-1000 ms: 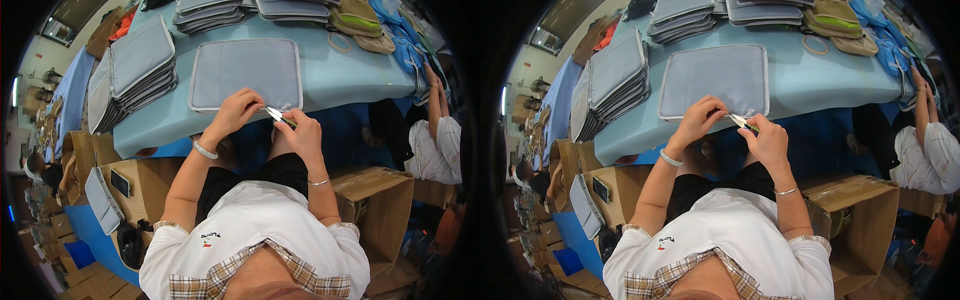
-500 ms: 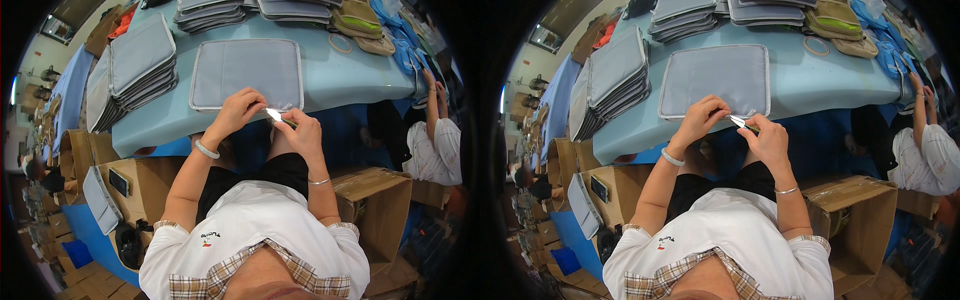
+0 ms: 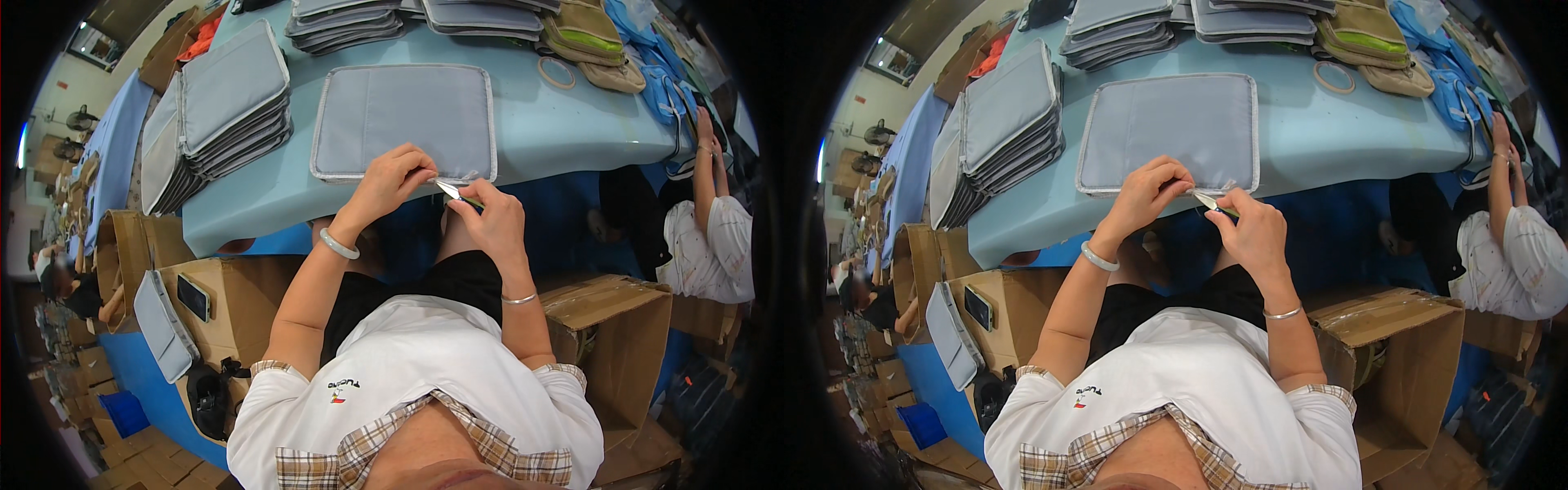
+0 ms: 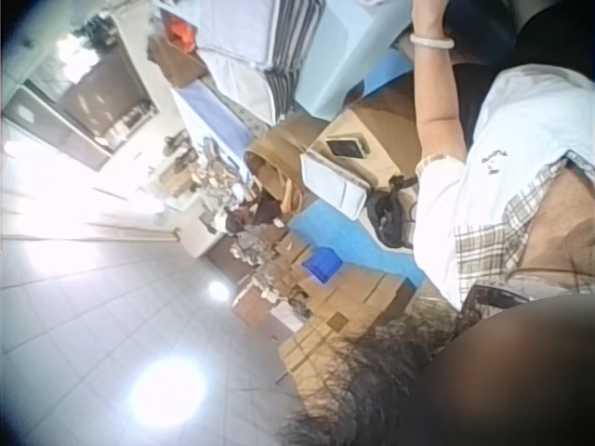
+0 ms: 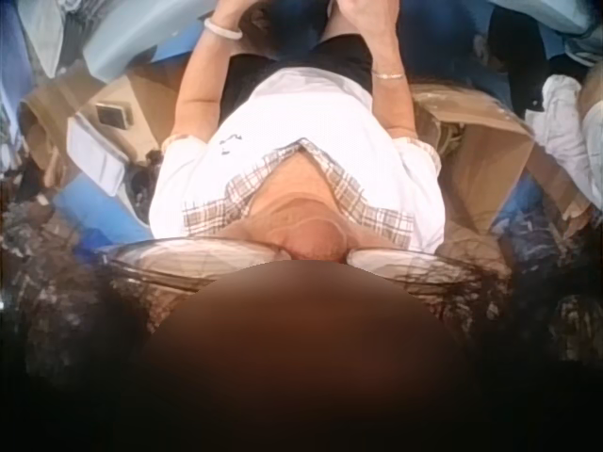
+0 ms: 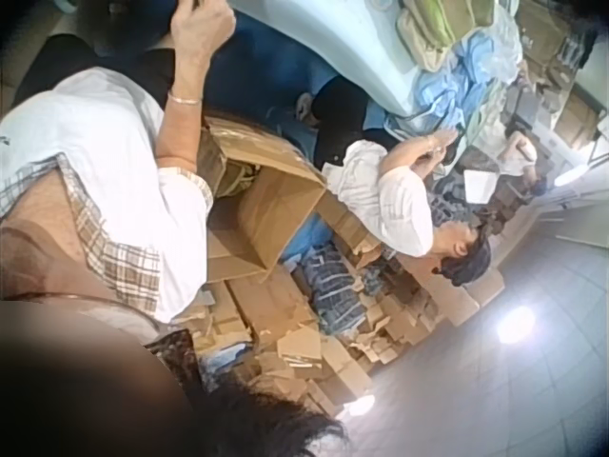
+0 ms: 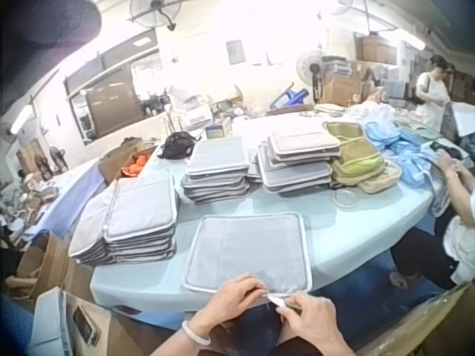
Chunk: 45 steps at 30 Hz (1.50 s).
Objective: Trimming loose threads from grey fabric pouches using snips at a workshop table.
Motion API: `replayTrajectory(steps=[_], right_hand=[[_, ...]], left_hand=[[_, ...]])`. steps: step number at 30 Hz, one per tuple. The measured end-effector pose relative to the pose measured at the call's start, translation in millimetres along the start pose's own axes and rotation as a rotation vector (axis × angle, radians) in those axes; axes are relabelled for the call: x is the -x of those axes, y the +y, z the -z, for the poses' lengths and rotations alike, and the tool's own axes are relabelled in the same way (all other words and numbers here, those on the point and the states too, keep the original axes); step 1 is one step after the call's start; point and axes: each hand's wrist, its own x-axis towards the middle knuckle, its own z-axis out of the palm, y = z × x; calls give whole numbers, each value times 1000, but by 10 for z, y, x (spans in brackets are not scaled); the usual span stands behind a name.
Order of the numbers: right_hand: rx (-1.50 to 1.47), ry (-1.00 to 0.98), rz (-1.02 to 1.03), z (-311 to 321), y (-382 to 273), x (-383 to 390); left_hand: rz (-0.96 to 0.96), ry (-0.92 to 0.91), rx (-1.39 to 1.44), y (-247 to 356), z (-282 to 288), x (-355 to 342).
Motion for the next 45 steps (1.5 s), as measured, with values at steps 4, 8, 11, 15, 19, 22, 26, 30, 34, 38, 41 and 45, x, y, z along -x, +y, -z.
replayTrajectory(steps=[4, 8, 11, 15, 19, 22, 26, 30, 34, 38, 41, 45], right_hand=[[36, -2, -43, 82, -21, 1], [34, 4, 6, 57, -17, -15], [35, -7, -16, 46, -41, -31], [75, 0, -3, 51, -57, -57], [120, -31, -26, 39, -77, -86], [136, -13, -15, 14, -62, -83], [55, -8, -7, 40, -29, -57], [-47, -54, -73, 111, 37, 12], [-101, -87, -89, 186, 81, 71], [-94, -103, -89, 190, 123, 113], [-101, -132, -105, 182, 144, 120], [-155, -90, -65, 146, 198, 151]], left_hand=[[-4, 13, -1, 2, 1, 7], [33, 18, 17, 29, 1, -13], [36, 33, 16, 39, -5, -14], [34, 39, 20, 34, -17, -19], [46, 28, 9, 37, -16, -18], [11, 36, -6, 21, -22, -13], [21, 49, 43, 22, -1, 4], [-109, 19, 85, 28, 55, 201], [-97, -181, 163, -8, 12, 503], [119, -621, -101, -359, -156, 866], [46, -367, -327, -419, -259, 964], [514, -4, 353, 106, -318, 604]])
